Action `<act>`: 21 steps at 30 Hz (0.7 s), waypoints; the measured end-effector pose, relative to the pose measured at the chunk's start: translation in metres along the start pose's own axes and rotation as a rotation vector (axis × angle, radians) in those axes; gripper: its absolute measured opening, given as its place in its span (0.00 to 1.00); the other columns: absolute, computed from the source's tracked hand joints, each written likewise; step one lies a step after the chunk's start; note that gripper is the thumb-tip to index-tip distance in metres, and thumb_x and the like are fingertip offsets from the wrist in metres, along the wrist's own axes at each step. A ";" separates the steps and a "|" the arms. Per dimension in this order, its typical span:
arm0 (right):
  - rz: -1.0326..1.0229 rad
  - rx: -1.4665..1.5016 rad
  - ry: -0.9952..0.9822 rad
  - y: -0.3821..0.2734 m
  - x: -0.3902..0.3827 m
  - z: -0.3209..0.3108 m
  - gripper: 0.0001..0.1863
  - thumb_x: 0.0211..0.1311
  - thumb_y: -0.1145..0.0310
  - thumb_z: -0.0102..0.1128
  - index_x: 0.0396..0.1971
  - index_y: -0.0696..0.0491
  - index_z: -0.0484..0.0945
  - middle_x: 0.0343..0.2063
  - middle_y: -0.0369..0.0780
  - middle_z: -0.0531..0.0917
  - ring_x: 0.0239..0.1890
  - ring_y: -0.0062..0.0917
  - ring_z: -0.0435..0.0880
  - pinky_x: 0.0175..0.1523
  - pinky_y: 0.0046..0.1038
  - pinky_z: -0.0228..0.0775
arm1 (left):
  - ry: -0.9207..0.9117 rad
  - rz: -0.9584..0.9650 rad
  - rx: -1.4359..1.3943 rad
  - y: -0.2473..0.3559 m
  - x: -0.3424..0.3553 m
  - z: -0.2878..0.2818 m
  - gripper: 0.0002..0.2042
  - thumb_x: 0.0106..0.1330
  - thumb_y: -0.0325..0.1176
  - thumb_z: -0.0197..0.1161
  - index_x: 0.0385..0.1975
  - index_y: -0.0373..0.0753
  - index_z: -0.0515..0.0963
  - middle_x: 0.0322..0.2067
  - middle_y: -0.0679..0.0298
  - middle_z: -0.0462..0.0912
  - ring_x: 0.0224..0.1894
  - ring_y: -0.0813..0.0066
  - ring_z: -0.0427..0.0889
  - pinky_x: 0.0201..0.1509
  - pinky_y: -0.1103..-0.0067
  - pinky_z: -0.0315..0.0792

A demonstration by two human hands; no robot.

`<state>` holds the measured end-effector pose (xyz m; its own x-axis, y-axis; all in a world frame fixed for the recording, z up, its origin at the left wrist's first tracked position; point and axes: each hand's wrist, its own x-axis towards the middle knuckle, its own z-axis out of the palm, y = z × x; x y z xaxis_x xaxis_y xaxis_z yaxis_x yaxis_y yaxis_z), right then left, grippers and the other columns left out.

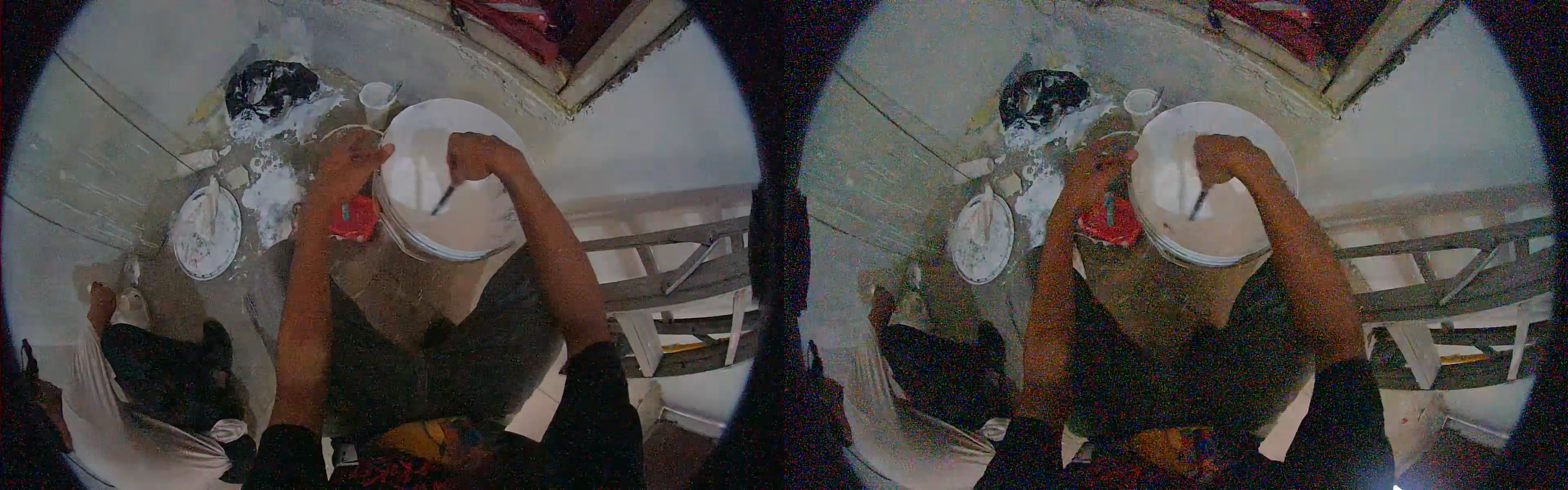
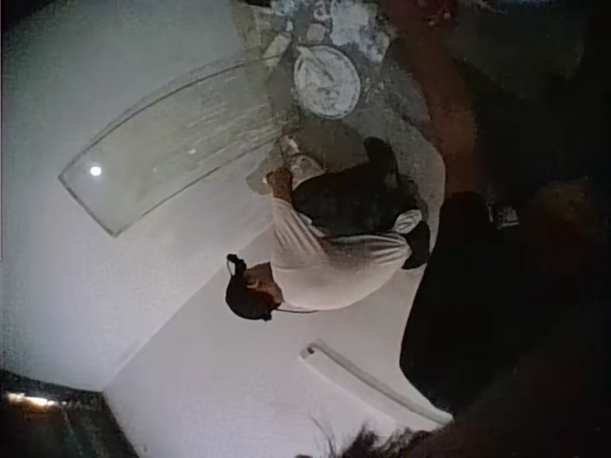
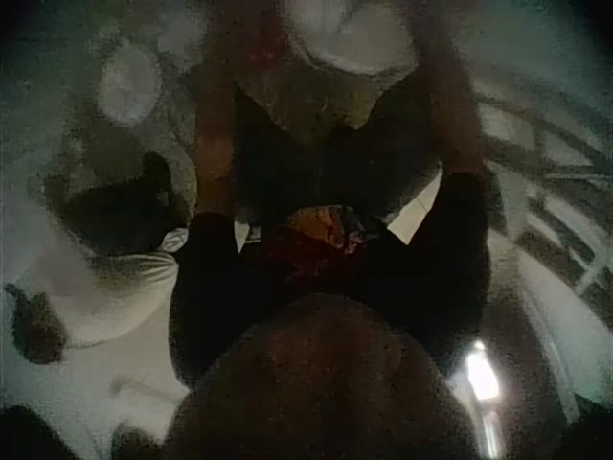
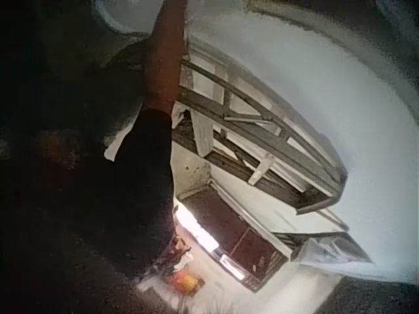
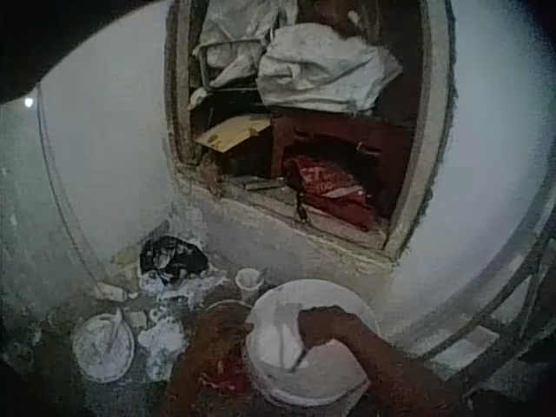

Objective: Mixing white paint in a large bucket using a brush while assisting with indoor wall repairs.

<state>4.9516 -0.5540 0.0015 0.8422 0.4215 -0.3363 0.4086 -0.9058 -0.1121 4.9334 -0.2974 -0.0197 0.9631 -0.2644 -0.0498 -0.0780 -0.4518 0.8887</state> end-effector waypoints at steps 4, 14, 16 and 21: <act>0.291 -0.191 -0.031 -0.015 -0.024 -0.024 0.13 0.37 0.64 0.63 0.24 0.57 0.79 0.29 0.49 0.81 0.34 0.39 0.81 0.37 0.38 0.74 | -0.088 0.205 0.036 -0.020 -0.011 -0.003 0.41 0.51 0.57 0.63 0.59 0.34 0.59 0.50 0.53 0.74 0.53 0.64 0.73 0.57 0.70 0.64; 0.144 0.043 0.067 -0.001 -0.004 -0.001 0.13 0.41 0.61 0.64 0.25 0.55 0.79 0.34 0.44 0.79 0.35 0.39 0.79 0.41 0.37 0.71 | -0.112 0.026 0.023 -0.018 -0.007 0.002 0.43 0.49 0.57 0.65 0.58 0.33 0.56 0.50 0.51 0.73 0.55 0.59 0.69 0.59 0.70 0.62; 0.071 0.011 -0.120 0.005 -0.005 -0.001 0.15 0.36 0.61 0.68 0.24 0.56 0.80 0.30 0.44 0.79 0.33 0.36 0.79 0.40 0.35 0.71 | -0.056 0.099 -0.066 -0.011 -0.010 0.006 0.28 0.56 0.44 0.64 0.54 0.38 0.65 0.44 0.57 0.77 0.47 0.65 0.77 0.53 0.72 0.69; 0.479 -0.143 -0.221 -0.014 -0.028 -0.022 0.13 0.39 0.63 0.65 0.23 0.57 0.81 0.31 0.44 0.80 0.38 0.36 0.80 0.42 0.38 0.71 | -0.050 0.117 0.083 -0.018 -0.008 -0.003 0.38 0.49 0.56 0.64 0.54 0.35 0.63 0.46 0.54 0.77 0.49 0.59 0.75 0.55 0.67 0.67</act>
<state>4.9302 -0.5523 0.0327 0.8581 -0.0695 -0.5088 0.0545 -0.9729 0.2249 4.9282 -0.2843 -0.0343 0.9322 -0.3608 0.0274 -0.2123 -0.4839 0.8490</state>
